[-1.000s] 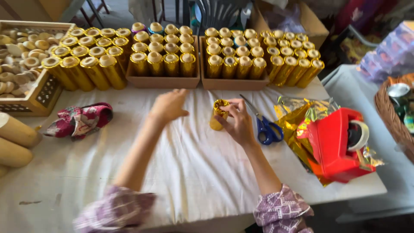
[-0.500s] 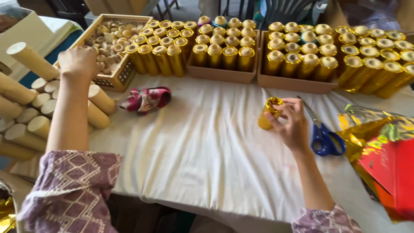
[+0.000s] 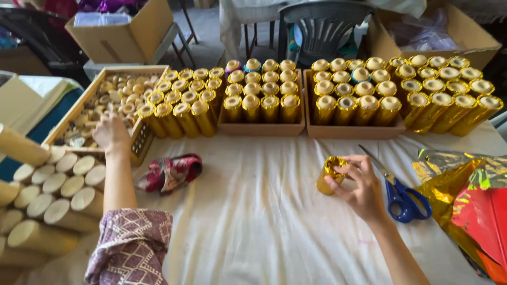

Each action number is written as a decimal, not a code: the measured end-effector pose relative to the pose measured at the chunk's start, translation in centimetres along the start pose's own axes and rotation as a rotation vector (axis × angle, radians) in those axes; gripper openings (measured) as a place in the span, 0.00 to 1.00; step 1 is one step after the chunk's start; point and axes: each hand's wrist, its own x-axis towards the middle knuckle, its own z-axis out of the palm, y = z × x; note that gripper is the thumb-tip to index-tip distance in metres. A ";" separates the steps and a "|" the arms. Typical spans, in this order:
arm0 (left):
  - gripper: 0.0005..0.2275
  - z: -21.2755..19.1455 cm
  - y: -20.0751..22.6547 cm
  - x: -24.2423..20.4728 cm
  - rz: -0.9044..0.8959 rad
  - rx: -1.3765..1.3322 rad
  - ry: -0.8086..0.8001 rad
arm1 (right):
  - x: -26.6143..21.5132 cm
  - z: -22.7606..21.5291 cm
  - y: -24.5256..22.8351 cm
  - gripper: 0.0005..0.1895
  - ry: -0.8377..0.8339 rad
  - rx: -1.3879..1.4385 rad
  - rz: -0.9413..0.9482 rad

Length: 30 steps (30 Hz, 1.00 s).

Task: Wrapping cardboard tubes with metallic foil for decorative purposes.

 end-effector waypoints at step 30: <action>0.21 8.2 -2.7 1.8 -0.196 -0.086 -0.249 | 0.0 0.9 1.3 0.15 0.024 -0.082 -0.008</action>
